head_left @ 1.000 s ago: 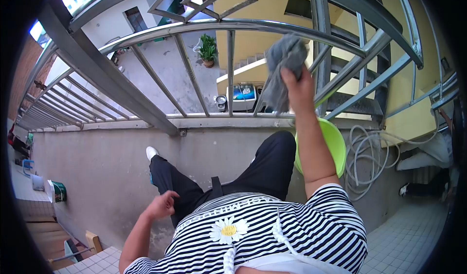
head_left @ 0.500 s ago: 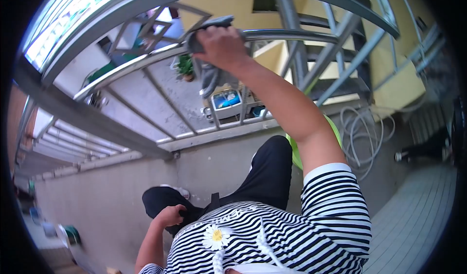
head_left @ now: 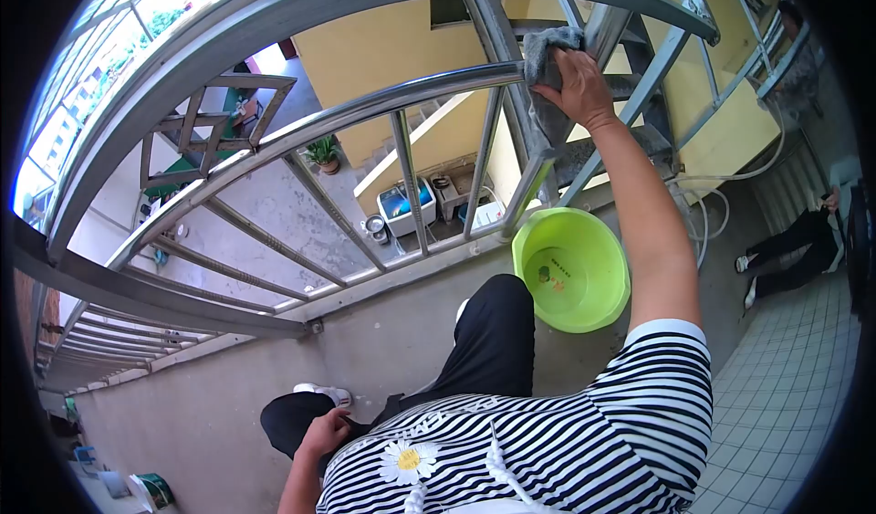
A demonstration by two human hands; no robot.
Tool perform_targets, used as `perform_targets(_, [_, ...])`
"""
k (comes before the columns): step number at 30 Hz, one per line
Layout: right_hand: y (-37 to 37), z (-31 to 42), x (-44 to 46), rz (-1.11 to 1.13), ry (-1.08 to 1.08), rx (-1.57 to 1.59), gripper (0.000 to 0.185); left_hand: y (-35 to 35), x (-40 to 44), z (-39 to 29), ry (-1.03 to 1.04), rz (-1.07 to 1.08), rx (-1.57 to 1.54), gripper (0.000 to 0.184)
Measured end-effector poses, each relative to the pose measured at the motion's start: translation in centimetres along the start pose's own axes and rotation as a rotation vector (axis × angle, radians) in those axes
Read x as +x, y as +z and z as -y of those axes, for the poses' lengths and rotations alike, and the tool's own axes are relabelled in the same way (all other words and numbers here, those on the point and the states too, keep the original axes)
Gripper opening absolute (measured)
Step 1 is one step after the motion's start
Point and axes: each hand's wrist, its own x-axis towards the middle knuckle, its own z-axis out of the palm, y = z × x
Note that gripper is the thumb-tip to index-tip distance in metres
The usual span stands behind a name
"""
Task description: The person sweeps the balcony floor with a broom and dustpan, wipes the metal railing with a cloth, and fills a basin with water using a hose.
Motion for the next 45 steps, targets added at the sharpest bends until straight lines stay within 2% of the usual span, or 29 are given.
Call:
perform_targets(3, [0.2, 0.5, -0.1, -0.038, 0.062, 0.030, 0.046, -0.1, 0.3, -2.1, -0.010, -0.023, 0.025, 0.031])
perform_targets(5, [0.7, 0.6, -0.3, -0.086, 0.061, 0.071, 0.046, 0.6, 1.0, -1.3, 0.105, -0.103, -0.040, 0.034])
perform_targets(7, [0.5, 1.0, 0.0, -0.113, 0.030, 0.085, 0.046, 0.7, 0.6, -2.3, 0.069, -0.144, -0.176, 0.033])
perform_targets(9, [0.7, 2.5, 0.0, -0.087, 0.091, 0.070, 0.045, 2.0, 1.1, -0.4, 0.144, -0.158, -0.574, 0.031])
perform_targets(11, [0.5, 6.7, 1.0, -0.010, 0.065, 0.087, 0.045, 1.9, 0.6, -0.4, 0.084, -0.121, -0.945, 0.030])
perform_targets(13, [0.5, 12.3, 3.3, -0.078, -0.031, 0.149, 0.045, 1.8, 0.4, -0.2, 0.029, -0.150, -1.164, 0.030])
perform_targets(15, [1.6, 17.8, 5.1, -0.038, -0.001, 0.163, 0.047, 1.2, 0.4, 0.2, 0.032, -0.188, -1.285, 0.030])
perform_targets(17, [1.4, 23.1, 7.8, -0.086, -0.016, 0.235, 0.050, 0.6, -0.1, 1.2, 0.060, -0.263, -1.516, 0.032])
perform_targets(19, [1.5, 27.5, 9.9, 0.069, 0.029, 0.282, 0.051, -0.1, -1.2, 2.3, 0.161, -0.279, -1.650, 0.034])
perform_targets(20, [2.5, 28.9, 10.4, 0.025, 0.011, 0.389, 0.048, -0.7, -2.1, 2.5, 0.197, -0.278, -1.726, 0.034])
perform_targets(21, [5.1, 29.7, 10.0, 0.007, 0.125, 0.294, 0.047, -0.7, -2.2, 3.6, 0.273, -0.252, -1.795, 0.037])
perform_targets(23, [5.9, 29.7, 9.9, -0.092, 0.057, 0.239, 0.050, 0.2, -2.6, 6.0, 0.391, -0.236, -1.964, 0.042])
perform_targets(25, [4.7, 29.3, 10.3, 0.053, 0.076, 0.080, 0.052, 0.5, -3.0, 6.7, 0.543, -0.116, -2.083, 0.043])
perform_targets(26, [4.0, 29.0, 10.6, 0.010, 0.020, 0.079, 0.052, 0.5, -3.2, 6.7, 0.562, -0.118, -2.061, 0.041])
perform_targets(27, [3.4, 28.5, 10.9, -0.033, -0.029, 0.065, 0.052, 0.7, -3.0, 6.9, 0.557, -0.103, -2.068, 0.041])
perform_targets(29, [2.5, 26.9, 11.7, 0.070, -0.074, 0.195, 0.051, 0.4, -3.4, 6.7, 0.480, -0.094, -2.044, 0.043])
perform_targets(35, [3.1, 19.8, 10.7, 0.234, -0.020, 0.378, 0.049, 1.3, -4.2, 7.1, 0.474, -0.148, -2.046, 0.045])
perform_targets(37, [0.4, 17.7, 11.1, 0.520, 0.192, 0.489, 0.050, 1.3, -4.7, 7.2, 0.464, -0.185, -2.045, 0.044])
perform_targets(40, [3.9, 10.9, 8.3, 0.424, 0.250, 0.368, 0.053, 0.2, -6.1, 7.0, 0.542, -0.315, -2.143, 0.034])
perform_targets(42, [4.4, 10.0, 7.9, 0.411, 0.246, 0.337, 0.054, -1.4, -7.1, 9.4, 0.498, -0.605, -2.129, 0.032])
perform_targets(43, [4.7, 9.8, 7.7, 0.402, 0.237, 0.302, 0.056, -2.5, -7.6, 12.0, 0.660, -0.680, -2.081, 0.032])
perform_targets(44, [4.6, 10.1, 7.6, 0.363, 0.234, 0.292, 0.054, -4.1, -8.5, 15.0, 0.737, -0.733, -2.332, 0.030])
perform_targets(45, [4.2, 10.7, 7.7, 0.360, 0.240, 0.299, 0.054, -7.0, -10.7, 17.0, 0.512, -1.019, -2.289, 0.027])
